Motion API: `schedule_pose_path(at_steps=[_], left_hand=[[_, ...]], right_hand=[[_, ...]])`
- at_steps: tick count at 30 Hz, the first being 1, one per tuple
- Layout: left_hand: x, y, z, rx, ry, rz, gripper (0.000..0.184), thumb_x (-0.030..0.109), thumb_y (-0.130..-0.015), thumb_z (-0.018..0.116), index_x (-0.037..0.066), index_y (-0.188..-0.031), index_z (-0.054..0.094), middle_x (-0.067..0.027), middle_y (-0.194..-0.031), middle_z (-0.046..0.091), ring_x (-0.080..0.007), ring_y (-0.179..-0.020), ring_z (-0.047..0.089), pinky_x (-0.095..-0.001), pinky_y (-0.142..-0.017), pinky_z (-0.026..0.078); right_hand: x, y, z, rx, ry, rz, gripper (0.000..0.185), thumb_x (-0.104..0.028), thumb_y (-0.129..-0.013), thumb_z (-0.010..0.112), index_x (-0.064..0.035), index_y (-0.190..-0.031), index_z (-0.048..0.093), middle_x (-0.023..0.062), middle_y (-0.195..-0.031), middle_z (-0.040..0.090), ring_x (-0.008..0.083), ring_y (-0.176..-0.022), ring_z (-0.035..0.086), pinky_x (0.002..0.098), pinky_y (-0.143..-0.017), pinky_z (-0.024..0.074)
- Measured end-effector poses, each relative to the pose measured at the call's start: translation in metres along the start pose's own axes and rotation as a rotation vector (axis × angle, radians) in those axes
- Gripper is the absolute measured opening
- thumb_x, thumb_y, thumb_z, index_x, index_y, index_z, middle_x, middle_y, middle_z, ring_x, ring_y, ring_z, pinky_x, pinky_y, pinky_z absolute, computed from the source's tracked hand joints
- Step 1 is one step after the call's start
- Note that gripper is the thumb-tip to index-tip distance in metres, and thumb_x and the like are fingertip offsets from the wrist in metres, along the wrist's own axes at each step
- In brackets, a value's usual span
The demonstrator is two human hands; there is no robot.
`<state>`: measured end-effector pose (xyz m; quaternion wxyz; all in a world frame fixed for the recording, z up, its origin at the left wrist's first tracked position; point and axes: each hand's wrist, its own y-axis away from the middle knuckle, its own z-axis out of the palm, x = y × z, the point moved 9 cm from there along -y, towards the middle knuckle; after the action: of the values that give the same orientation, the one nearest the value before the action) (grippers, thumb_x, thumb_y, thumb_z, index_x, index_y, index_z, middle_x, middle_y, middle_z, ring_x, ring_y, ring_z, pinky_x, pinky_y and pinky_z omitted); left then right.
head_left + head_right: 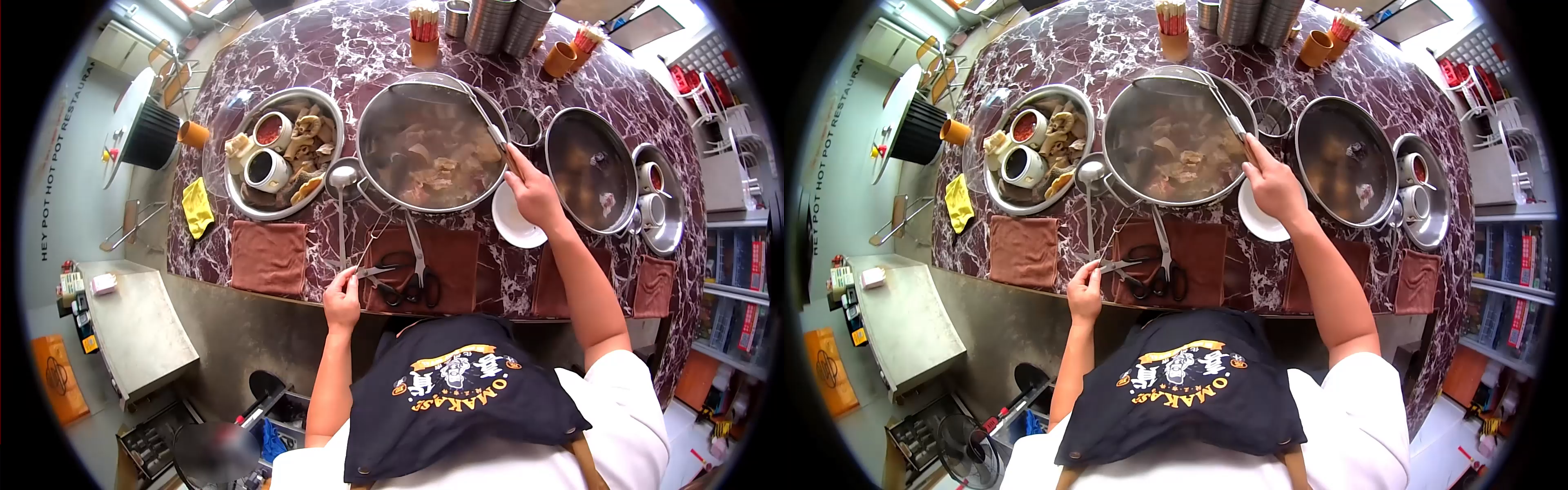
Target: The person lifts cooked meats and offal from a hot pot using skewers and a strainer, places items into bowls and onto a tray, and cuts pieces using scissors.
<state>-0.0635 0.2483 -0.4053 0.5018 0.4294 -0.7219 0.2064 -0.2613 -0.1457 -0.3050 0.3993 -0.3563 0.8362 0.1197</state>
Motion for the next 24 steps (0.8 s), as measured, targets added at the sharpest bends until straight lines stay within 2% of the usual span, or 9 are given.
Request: schedule_pose_path(at_steps=[3,5,7,8,11,13,14,17,24], left_hand=[[-0.003,0.012,0.001,0.051,-0.010,-0.057,0.023,0.010,-0.093,0.058,-0.003,-0.110,0.067,-0.0115,-0.099,0.071,-0.0166,-0.092,0.065,-0.0283,-0.084,0.049],[0.003,0.015,0.002,0.095,-0.050,-0.011,0.023,0.008,-0.094,0.057,-0.004,-0.112,0.065,-0.0036,-0.095,0.068,-0.0095,-0.085,0.059,-0.0231,-0.078,0.047],[0.016,0.004,0.010,0.065,-0.061,-0.023,0.023,0.009,-0.093,0.057,-0.004,-0.111,0.066,-0.0049,-0.095,0.069,-0.0094,-0.086,0.060,-0.0233,-0.078,0.047],[0.028,-0.006,0.016,0.043,-0.109,-0.011,0.024,0.010,-0.093,0.057,-0.003,-0.111,0.066,-0.0049,-0.093,0.069,-0.0091,-0.085,0.060,-0.0235,-0.078,0.047],[0.044,-0.052,0.033,0.007,-0.174,0.093,0.024,0.012,-0.091,0.059,-0.003,-0.109,0.067,-0.0052,-0.084,0.069,-0.0102,-0.075,0.059,-0.0261,-0.070,0.048],[0.078,-0.089,0.048,-0.057,-0.244,0.159,0.023,0.014,-0.091,0.059,0.000,-0.107,0.068,-0.0067,-0.080,0.068,-0.0116,-0.071,0.059,-0.0267,-0.068,0.048],[0.084,-0.111,0.056,-0.075,-0.254,0.164,0.023,0.018,-0.090,0.059,0.005,-0.105,0.070,-0.0153,-0.084,0.070,-0.0259,-0.077,0.069,-0.0353,-0.069,0.051],[0.107,-0.167,0.077,-0.128,-0.485,0.221,0.022,0.025,-0.089,0.058,0.013,-0.100,0.072,-0.0168,-0.088,0.069,-0.0358,-0.085,0.067,-0.0411,-0.074,0.052],[0.142,-0.240,0.119,-0.175,-0.699,0.358,0.024,0.028,-0.088,0.053,0.017,-0.098,0.072,-0.0119,-0.099,0.070,-0.0341,-0.093,0.066,-0.0443,-0.082,0.053]], right_hand=[[0.028,0.013,0.004,-0.061,-0.148,0.138,0.051,-0.019,-0.093,0.056,-0.0090,-0.141,0.044,0.0220,-0.124,0.060,0.0340,-0.112,0.060,0.0368,-0.094,0.0451],[0.054,0.015,0.010,-0.099,-0.206,0.241,0.050,-0.018,-0.093,0.057,-0.0076,-0.141,0.045,0.0201,-0.127,0.059,0.0297,-0.114,0.060,0.0337,-0.096,0.0441],[0.061,0.010,0.014,-0.035,-0.117,0.121,0.051,-0.018,-0.093,0.056,-0.0063,-0.141,0.044,0.0200,-0.127,0.059,0.0303,-0.114,0.060,0.0329,-0.096,0.0435],[0.071,0.008,0.024,-0.082,-0.135,0.195,0.051,-0.017,-0.093,0.056,-0.0056,-0.141,0.044,0.0211,-0.130,0.057,0.0295,-0.118,0.057,0.0329,-0.100,0.0403],[0.082,0.009,0.051,-0.259,-0.490,0.544,0.048,-0.017,-0.096,0.053,-0.0099,-0.143,0.044,0.0066,-0.082,0.061,0.0130,-0.060,0.057,0.0275,-0.054,0.0473],[0.070,0.008,0.053,-0.317,-0.817,0.632,0.049,-0.014,-0.099,0.047,-0.0176,-0.147,0.038,-0.0038,-0.067,0.046,0.0036,-0.047,0.039,0.0193,-0.041,0.0323],[0.072,0.010,0.052,-0.333,-0.854,0.680,0.046,-0.015,-0.099,0.046,-0.0180,-0.145,0.041,-0.0042,-0.068,0.046,0.0035,-0.046,0.037,0.0185,-0.040,0.0319],[0.060,0.025,0.040,-0.302,-0.844,0.674,0.047,-0.013,-0.099,0.045,-0.0167,-0.146,0.040,-0.0037,-0.068,0.046,0.0033,-0.045,0.037,0.0169,-0.040,0.0312],[0.058,0.065,0.038,-0.140,-0.953,0.692,0.053,-0.011,-0.098,0.049,-0.0149,-0.149,0.034,-0.0019,-0.069,0.049,0.0047,-0.044,0.039,0.0178,-0.039,0.0331]])
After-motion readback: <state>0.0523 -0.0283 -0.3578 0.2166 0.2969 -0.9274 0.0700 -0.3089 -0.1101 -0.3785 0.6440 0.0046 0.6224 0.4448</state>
